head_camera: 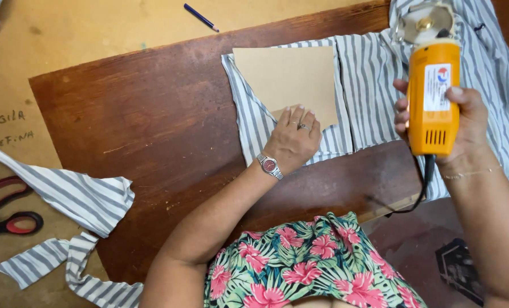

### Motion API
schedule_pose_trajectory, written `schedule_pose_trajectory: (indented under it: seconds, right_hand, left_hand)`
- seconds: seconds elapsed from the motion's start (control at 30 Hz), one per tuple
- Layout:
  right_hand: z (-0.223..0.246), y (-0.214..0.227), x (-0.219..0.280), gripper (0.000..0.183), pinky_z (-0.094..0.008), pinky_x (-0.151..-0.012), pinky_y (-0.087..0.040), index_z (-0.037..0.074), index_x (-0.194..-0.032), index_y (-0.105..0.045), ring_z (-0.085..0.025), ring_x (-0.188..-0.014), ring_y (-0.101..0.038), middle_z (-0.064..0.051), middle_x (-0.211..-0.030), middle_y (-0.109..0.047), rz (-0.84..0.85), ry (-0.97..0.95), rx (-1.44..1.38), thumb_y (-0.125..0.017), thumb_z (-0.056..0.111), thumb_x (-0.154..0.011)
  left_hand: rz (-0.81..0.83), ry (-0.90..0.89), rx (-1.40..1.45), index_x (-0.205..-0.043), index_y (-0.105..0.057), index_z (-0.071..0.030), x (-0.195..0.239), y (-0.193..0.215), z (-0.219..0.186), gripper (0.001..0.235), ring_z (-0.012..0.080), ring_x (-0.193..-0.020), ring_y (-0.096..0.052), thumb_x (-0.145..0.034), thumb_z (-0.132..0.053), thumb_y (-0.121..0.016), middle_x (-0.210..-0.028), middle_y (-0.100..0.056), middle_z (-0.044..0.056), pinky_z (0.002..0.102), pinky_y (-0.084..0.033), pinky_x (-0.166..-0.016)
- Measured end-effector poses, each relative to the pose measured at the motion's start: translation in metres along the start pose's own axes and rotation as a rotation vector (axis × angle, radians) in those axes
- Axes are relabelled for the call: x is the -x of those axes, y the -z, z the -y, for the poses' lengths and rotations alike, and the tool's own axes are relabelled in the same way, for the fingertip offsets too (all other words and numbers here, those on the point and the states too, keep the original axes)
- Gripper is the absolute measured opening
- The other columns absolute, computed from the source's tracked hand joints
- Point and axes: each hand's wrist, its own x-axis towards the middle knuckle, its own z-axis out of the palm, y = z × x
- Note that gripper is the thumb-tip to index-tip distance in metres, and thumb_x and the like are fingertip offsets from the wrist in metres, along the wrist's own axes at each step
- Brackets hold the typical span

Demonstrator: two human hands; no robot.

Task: Tracing patterns onto striped fabric with a pen and cutting them out using an electric rotary cutter on a workbench.

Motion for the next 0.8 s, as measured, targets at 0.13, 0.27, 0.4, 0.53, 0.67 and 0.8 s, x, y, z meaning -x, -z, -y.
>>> schedule_pose_trajectory:
  seconds: [0.13, 0.27, 0.4, 0.53, 0.67, 0.8]
  right_hand:
    - [-0.022, 0.038, 0.041, 0.091, -0.04, -0.077, -0.06, -0.009, -0.144, -0.046, -0.028, -0.09, -0.068, -0.021, -0.105, -0.066, 0.191, -0.078, -0.12, -0.099, 0.026, -0.08]
    - [-0.048, 0.072, 0.074, 0.111, -0.046, -0.086, -0.056, -0.009, -0.154, -0.031, -0.033, -0.092, -0.068, -0.024, -0.112, -0.065, 0.289, -0.156, -0.214, -0.107, 0.038, -0.089]
    - [-0.07, 0.069, 0.106, 0.087, -0.047, -0.081, -0.061, -0.009, -0.151, -0.038, -0.035, -0.091, -0.076, -0.028, -0.111, -0.073, 0.233, -0.108, -0.048, -0.089, 0.021, -0.087]
    - [-0.088, 0.067, 0.13, 0.089, -0.046, -0.082, -0.06, -0.005, -0.151, -0.042, -0.035, -0.088, -0.075, -0.026, -0.106, -0.074, 0.131, -0.142, 0.02, -0.086, 0.025, -0.08]
    - [-0.096, 0.073, 0.132, 0.089, -0.049, -0.087, -0.057, -0.002, -0.153, -0.036, -0.039, -0.098, -0.074, -0.027, -0.113, -0.073, 0.255, -0.223, -0.028, -0.088, 0.02, -0.084]
    - [-0.1, 0.077, 0.135, 0.091, -0.05, -0.087, -0.058, -0.002, -0.151, -0.039, -0.041, -0.098, -0.075, -0.028, -0.111, -0.074, 0.221, -0.225, 0.022, -0.091, 0.021, -0.08]
  left_hand:
    - [0.051, -0.006, -0.009, -0.095, -0.074, 0.002, 0.0, 0.001, 0.0, 0.013, 0.0421, -0.103, -0.071, -0.093, -0.01, -0.069, -0.104, -0.073, 0.023, 0.056, -0.06, -0.089]
    - [0.075, -0.033, -0.04, -0.099, -0.072, 0.001, 0.009, -0.006, -0.001, 0.016, 0.0444, -0.109, -0.067, -0.085, 0.008, -0.066, -0.111, -0.07, 0.025, 0.058, -0.056, -0.095]
    - [0.308, 0.018, 0.058, -0.104, -0.071, 0.001, 0.004, -0.002, 0.005, 0.023, 0.042, -0.113, -0.065, -0.094, -0.016, -0.061, -0.115, -0.07, 0.023, 0.054, -0.053, -0.1]
    - [0.301, 0.014, 0.275, -0.083, -0.069, -0.002, -0.014, 0.006, 0.02, 0.029, 0.0303, -0.076, -0.067, -0.099, -0.026, -0.066, -0.083, -0.071, 0.014, 0.043, -0.058, -0.093]
    - [0.295, 0.131, 0.302, -0.083, -0.061, -0.008, -0.016, 0.008, 0.025, 0.025, 0.023, -0.058, -0.059, -0.101, -0.025, -0.065, -0.067, -0.061, 0.006, 0.038, -0.047, -0.039]
    - [0.519, 0.251, 0.34, -0.096, -0.055, -0.007, -0.023, 0.018, 0.024, 0.006, 0.0181, -0.059, -0.05, -0.093, -0.003, -0.051, -0.069, -0.054, 0.005, 0.035, -0.043, -0.04]
